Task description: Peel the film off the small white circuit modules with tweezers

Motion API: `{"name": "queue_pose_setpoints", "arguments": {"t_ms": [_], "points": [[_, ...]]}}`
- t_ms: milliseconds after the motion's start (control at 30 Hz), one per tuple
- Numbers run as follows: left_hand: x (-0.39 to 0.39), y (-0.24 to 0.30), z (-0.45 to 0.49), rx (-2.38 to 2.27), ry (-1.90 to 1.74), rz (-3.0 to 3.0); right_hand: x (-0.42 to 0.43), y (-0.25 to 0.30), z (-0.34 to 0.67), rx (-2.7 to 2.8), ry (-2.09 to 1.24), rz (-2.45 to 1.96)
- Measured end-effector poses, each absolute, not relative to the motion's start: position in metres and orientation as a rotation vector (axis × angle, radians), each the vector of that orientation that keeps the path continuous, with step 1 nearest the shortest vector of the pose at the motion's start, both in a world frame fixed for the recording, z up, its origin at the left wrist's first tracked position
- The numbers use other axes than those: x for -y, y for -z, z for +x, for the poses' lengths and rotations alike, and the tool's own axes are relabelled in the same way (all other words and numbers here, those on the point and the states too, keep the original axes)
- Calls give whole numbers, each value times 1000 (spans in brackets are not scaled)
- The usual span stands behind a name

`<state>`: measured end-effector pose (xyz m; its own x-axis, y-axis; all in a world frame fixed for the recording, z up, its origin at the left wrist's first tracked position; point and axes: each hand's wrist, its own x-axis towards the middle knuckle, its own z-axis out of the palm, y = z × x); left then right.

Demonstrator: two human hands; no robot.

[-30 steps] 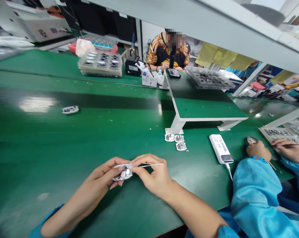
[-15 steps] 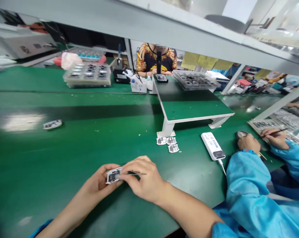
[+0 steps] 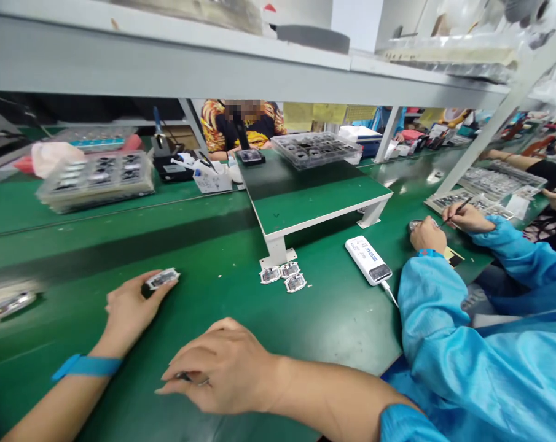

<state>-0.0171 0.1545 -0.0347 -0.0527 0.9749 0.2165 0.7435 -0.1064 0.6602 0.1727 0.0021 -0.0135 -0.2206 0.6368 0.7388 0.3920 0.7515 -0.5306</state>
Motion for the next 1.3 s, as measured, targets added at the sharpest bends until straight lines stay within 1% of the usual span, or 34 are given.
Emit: {"name": "queue_pose_setpoints", "arguments": {"t_ms": [67,133,300,400,567,733,867,1067,1167,1300], "points": [[-165,32,-5,-1884,-1026,1918,-4,15,174,1844,-247,-807],[-164,31,18,-1818,-1049,1990,-6,15,174,1802,-185,-796],[-132,47,94,-1316,-773,2207,-10,12,176,1690,-90,-734],[-119,58,123,-1230,-730,2168,-10,10,178,1686,-98,-725],[-116,56,125,-1234,-825,1948,-6,6,181,1754,-141,-760],[-95,35,95,-1217,-842,1525,-6,-1,181,1691,-151,-671],[-66,15,64,-1154,-800,1209,-4,-7,181,1602,-306,-724],[-33,3,23,-1055,-843,709,-3,-1,181,1358,-689,-971],[-21,2,11,-1081,-831,709,-5,5,179,1269,-840,-989],[-9,-2,4,-1106,-803,797,-6,9,176,1202,-948,-984]]}}
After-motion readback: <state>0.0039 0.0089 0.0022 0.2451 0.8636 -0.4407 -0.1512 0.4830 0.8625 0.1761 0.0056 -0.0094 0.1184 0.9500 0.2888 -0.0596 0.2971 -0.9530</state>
